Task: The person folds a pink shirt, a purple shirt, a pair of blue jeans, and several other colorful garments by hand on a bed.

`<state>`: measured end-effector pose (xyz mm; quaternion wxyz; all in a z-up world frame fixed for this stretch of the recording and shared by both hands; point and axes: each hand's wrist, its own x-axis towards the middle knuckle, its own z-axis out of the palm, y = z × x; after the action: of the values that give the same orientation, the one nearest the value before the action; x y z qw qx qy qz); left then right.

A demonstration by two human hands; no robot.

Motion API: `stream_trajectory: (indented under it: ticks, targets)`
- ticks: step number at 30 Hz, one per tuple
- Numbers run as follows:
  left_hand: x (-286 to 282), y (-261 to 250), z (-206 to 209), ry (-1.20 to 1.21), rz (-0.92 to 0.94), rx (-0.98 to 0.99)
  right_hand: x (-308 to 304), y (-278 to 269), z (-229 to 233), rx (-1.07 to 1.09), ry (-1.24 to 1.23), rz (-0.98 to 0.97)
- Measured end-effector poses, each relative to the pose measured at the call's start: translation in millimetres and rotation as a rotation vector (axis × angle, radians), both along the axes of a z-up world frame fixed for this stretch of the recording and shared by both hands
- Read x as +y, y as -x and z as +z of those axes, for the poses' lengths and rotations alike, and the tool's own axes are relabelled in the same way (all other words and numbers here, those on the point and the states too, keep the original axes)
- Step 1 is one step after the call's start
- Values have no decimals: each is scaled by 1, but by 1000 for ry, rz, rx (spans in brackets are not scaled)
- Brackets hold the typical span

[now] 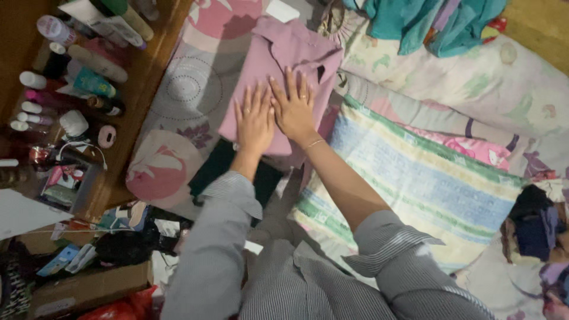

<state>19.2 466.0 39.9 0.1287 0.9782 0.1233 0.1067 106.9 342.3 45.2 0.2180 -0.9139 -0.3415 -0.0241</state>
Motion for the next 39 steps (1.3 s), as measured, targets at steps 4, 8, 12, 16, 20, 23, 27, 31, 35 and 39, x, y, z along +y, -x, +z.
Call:
stream_trajectory:
  ticks: [4, 8, 12, 16, 20, 23, 27, 31, 35, 39]
  targets:
    - [-2, 9, -37, 88, 99, -23, 14, 7, -21, 26, 78, -25]
    - [14, 11, -63, 116, 156, 67, 30, 9, -39, 14, 54, -18]
    - [17, 7, -66, 115, 137, 15, 34, 2, -46, 29, 59, -32]
    - [14, 5, -56, 108, 107, 22, 30, 0, -44, 54, 77, -14]
    - [2, -3, -28, -27, 120, 131, 0, -3, -35, 108, 33, 43]
    - [-28, -8, 9, -20, 25, -54, -43, 0, -23, 148, 31, -4]
    - [-122, -36, 34, -21, -268, 28, -134, 11, -21, 138, 72, -169]
    - [-238, -55, 34, 139, -521, -14, -245, 14, -11, 284, -22, -312]
    - [-349, -60, 17, 271, -679, 126, -371, 30, -5, 363, -33, -525]
    - [-454, -57, -4, 318, -797, 233, -490, 63, -17, 306, -73, -679]
